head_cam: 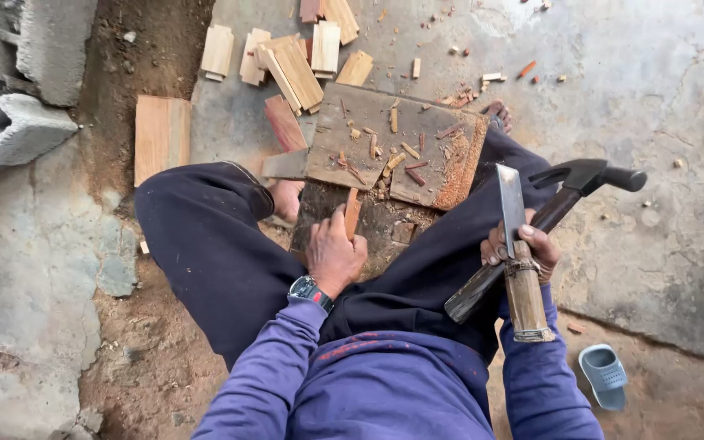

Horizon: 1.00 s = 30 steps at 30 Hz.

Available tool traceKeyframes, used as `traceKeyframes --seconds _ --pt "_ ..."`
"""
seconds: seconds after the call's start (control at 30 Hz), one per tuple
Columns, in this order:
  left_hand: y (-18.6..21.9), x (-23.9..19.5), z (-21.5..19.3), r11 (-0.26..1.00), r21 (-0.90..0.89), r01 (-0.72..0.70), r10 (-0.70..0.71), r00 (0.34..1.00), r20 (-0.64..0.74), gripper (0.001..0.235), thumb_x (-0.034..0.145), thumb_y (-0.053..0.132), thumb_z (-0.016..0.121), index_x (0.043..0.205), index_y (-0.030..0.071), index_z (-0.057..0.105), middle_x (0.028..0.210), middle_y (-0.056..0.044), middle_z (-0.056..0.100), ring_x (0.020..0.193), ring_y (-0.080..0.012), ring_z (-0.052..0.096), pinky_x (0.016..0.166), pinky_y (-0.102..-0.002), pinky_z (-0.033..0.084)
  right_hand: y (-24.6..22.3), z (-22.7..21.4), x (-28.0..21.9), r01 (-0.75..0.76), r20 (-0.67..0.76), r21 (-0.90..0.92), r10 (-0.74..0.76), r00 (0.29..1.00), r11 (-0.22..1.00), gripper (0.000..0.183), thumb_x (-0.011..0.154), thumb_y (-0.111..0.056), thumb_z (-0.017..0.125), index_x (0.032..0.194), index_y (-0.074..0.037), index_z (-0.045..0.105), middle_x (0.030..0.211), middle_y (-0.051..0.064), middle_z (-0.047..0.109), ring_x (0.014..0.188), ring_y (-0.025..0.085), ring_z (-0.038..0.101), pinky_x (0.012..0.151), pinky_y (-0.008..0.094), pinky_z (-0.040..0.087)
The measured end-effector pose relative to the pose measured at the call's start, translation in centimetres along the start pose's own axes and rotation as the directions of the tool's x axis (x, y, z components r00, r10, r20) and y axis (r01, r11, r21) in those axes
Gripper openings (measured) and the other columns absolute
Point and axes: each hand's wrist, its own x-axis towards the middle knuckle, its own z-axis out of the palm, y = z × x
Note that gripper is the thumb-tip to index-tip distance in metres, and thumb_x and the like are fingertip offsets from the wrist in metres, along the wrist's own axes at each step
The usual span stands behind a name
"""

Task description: The person sits on the ground and uses a chisel and hammer to carve a small cylindrical piece of wood. They repeatedly strike the chisel to shape the wood, occasionally rotating it to work on different sides. The person also uses the chisel to carve a rectangular piece of wood placed on a wooden block.

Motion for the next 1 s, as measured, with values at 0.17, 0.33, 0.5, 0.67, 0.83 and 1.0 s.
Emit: traceKeyframes --seconds 0.17,0.33,0.5,0.67,0.83,1.0 --pt "-1.7 0.9 2.8 0.999 0.017 -0.036 0.036 0.999 0.017 0.044 0.085 0.023 0.061 0.125 0.005 0.056 0.111 -0.022 0.064 0.109 -0.0432 0.061 0.095 -0.054 0.048 0.4 -0.5 -0.7 0.036 0.031 -0.062 -0.035 0.999 0.997 0.018 0.099 -0.014 0.063 0.090 -0.009 0.048 0.071 0.009 0.048 0.067 0.023 0.054 0.059 0.039 0.047" --pt "-0.8 1.5 0.7 0.968 -0.186 -0.170 0.173 0.985 0.000 0.052 0.086 0.030 0.067 0.127 0.000 0.054 0.116 -0.025 0.059 0.108 -0.0461 0.057 0.089 -0.055 0.047 1.5 0.0 -1.0 -0.042 -0.030 -0.099 0.039 0.999 0.994 0.019 0.095 -0.011 0.064 0.095 -0.011 0.045 0.065 0.006 0.045 0.059 0.024 0.052 0.053 0.040 0.046" --pt "-2.2 5.2 -1.3 0.922 -0.387 0.010 0.099 0.961 0.259 0.053 0.089 0.042 0.071 0.124 0.004 0.061 0.117 -0.021 0.068 0.110 -0.0356 0.065 0.093 -0.043 0.050 2.5 3.3 -0.2 -0.165 -0.109 -0.081 0.156 0.982 0.983 0.019 0.091 -0.011 0.064 0.097 -0.009 0.045 0.065 0.008 0.046 0.054 0.024 0.051 0.048 0.039 0.045" --pt "1.4 7.8 -3.3 0.829 -0.519 0.208 -0.251 0.968 -0.013 0.039 0.108 0.043 0.057 0.114 0.006 0.069 0.103 -0.015 0.074 0.096 -0.0240 0.072 0.088 -0.034 0.054 3.2 5.4 1.7 -0.331 -0.217 -0.044 0.314 0.924 0.943 0.018 0.091 -0.011 0.062 0.094 -0.010 0.045 0.062 0.007 0.045 0.052 0.023 0.051 0.043 0.036 0.045" --pt "13.2 1.9 -13.9 0.500 -0.585 -0.639 0.708 0.691 -0.149 0.071 0.065 0.040 0.086 0.123 0.009 0.060 0.114 -0.012 0.064 0.112 -0.0308 0.066 0.105 -0.045 0.048 4.2 6.5 3.3 -0.600 -0.254 0.168 0.623 0.740 0.782 0.019 0.096 -0.020 0.062 0.086 -0.008 0.050 0.060 0.006 0.049 0.054 0.022 0.053 0.047 0.037 0.046" --pt "14.1 0.8 -9.4 0.506 -0.539 -0.674 0.741 0.659 -0.129 0.059 0.069 0.025 0.078 0.121 0.004 0.059 0.106 -0.012 0.066 0.103 -0.0293 0.066 0.103 -0.045 0.047 4.7 7.2 4.4 -0.767 -0.348 0.255 0.796 0.496 0.589 0.029 0.093 -0.031 0.063 0.076 -0.010 0.051 0.057 0.004 0.048 0.052 0.021 0.050 0.047 0.036 0.044"
